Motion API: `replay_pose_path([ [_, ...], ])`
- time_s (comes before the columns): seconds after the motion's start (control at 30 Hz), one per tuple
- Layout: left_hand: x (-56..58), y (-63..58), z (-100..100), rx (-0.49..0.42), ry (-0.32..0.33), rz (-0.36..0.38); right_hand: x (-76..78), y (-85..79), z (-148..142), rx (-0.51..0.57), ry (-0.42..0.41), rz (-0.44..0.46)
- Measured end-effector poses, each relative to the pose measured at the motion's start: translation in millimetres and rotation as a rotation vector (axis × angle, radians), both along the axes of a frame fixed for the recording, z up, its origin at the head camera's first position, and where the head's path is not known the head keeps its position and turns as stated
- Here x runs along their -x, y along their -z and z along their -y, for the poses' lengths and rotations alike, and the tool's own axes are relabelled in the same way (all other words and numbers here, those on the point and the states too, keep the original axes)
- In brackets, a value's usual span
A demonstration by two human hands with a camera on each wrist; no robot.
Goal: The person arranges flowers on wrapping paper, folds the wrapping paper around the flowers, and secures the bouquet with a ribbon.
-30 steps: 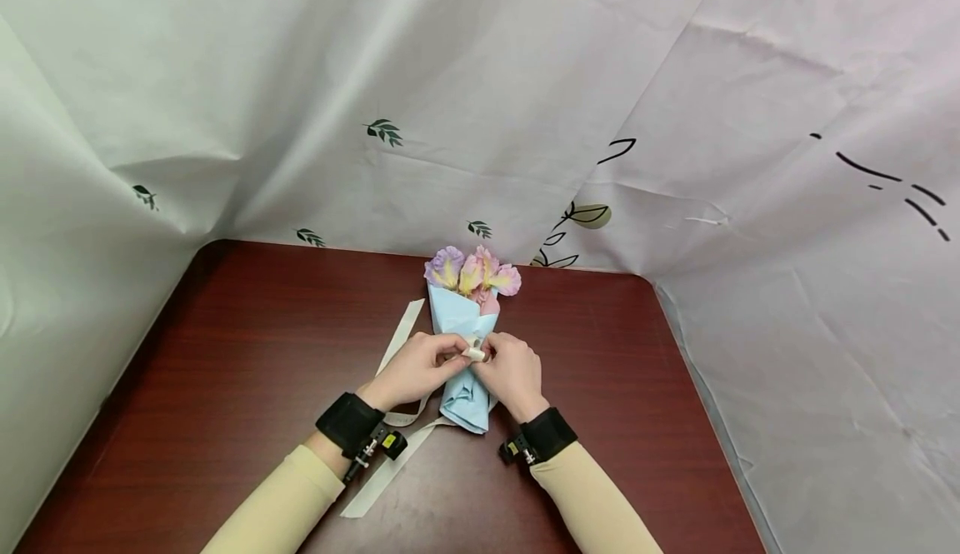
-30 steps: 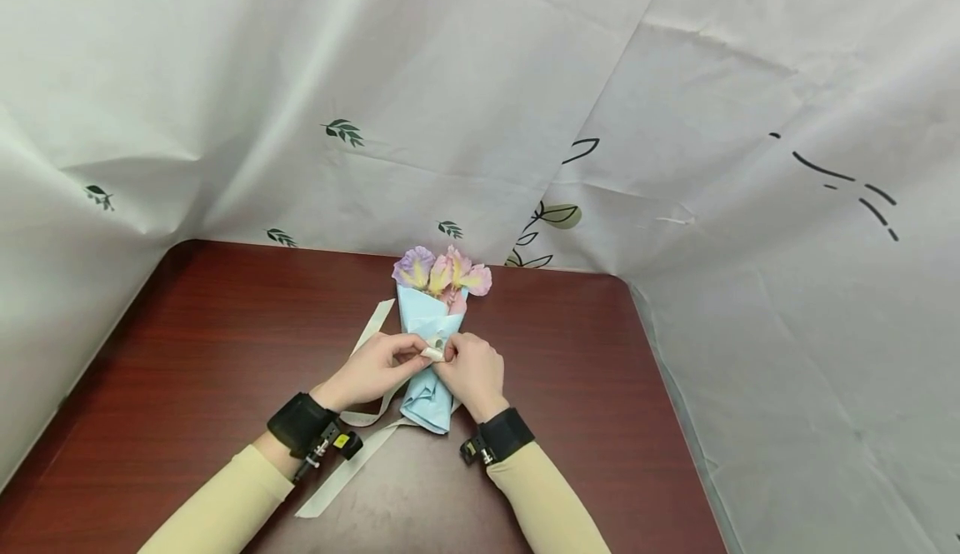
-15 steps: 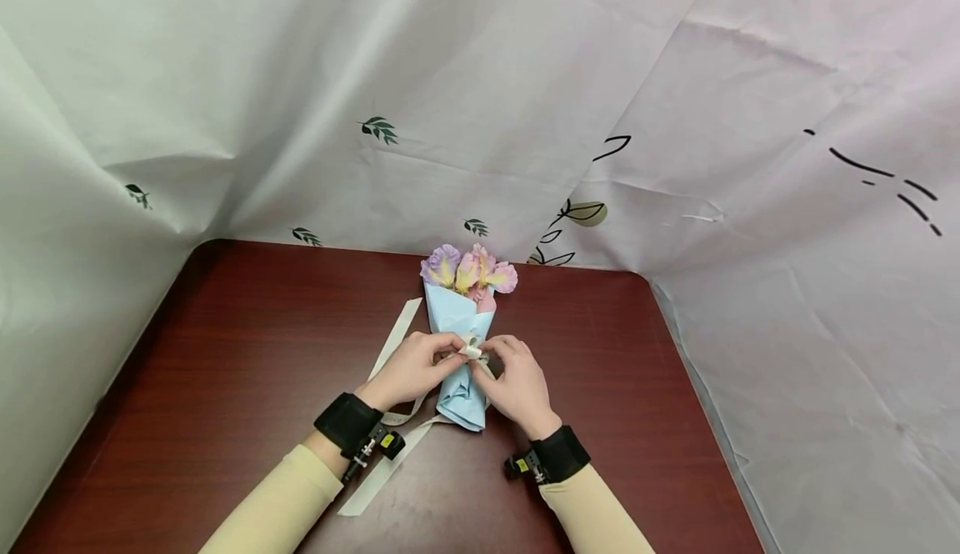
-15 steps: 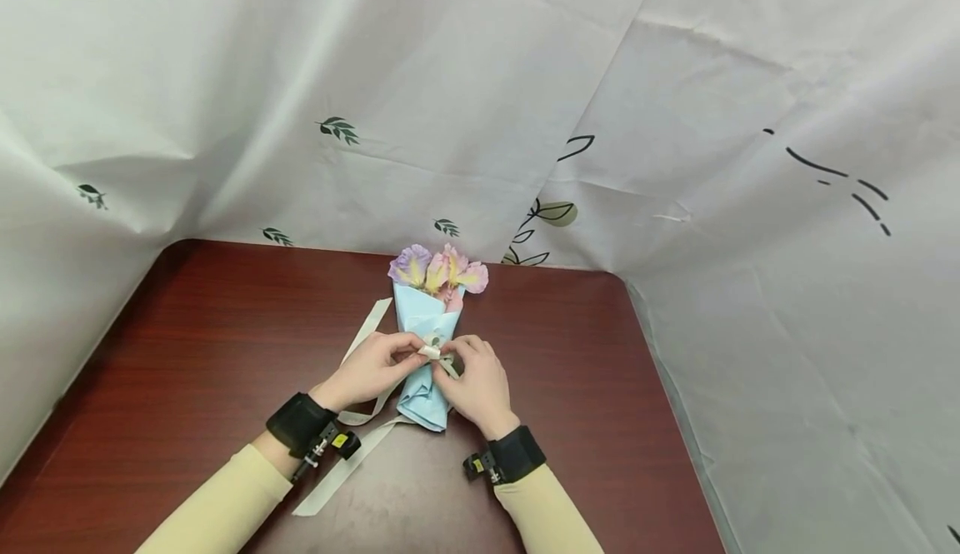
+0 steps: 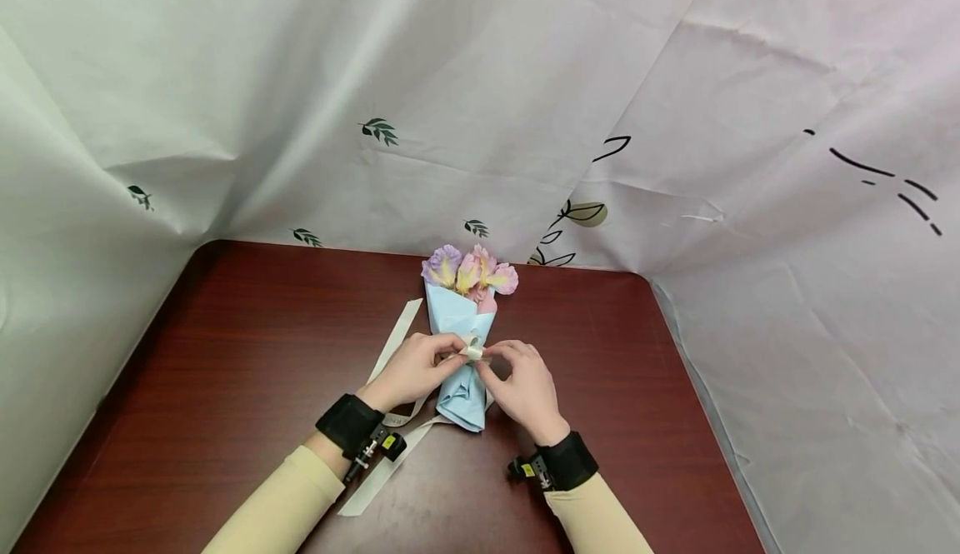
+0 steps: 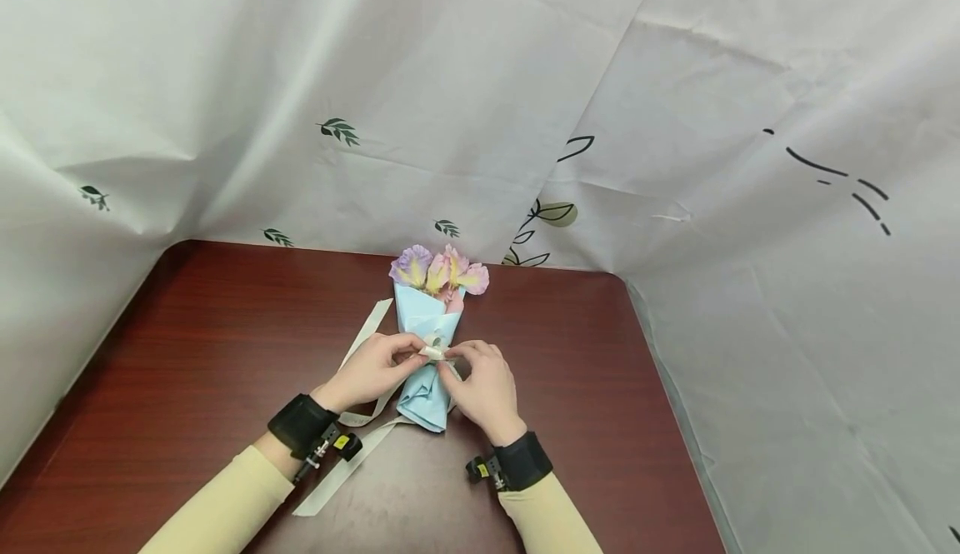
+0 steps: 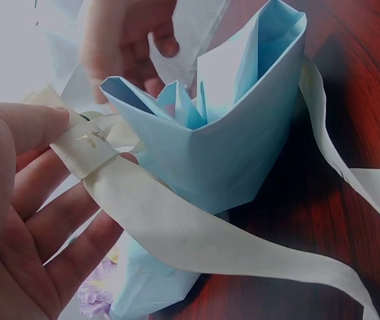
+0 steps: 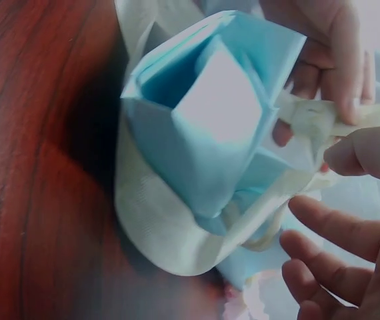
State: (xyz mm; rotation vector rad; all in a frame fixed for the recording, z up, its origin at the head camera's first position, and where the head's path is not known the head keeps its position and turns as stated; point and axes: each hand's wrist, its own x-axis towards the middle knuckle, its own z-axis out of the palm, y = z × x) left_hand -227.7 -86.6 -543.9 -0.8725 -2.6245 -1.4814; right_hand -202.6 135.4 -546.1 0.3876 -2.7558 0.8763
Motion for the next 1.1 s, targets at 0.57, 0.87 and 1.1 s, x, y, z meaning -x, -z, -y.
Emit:
replay_pose_path([
  [0.57, 2.2, 1.9, 1, 0.034, -0.015, -0.029, -5.3, -10.6, 12, 0.125, -0.206, -0.213],
  [0.87, 3.7, 4.4, 2, 0.035, -0.015, -0.048, -5.2, -9.5, 19, 0.145, -0.15, -0.247],
  [1.1, 3.7, 4.6, 2, 0.053, -0.027, -0.06, -3.1, -7.8, 18, 0.121, -0.121, -0.258],
])
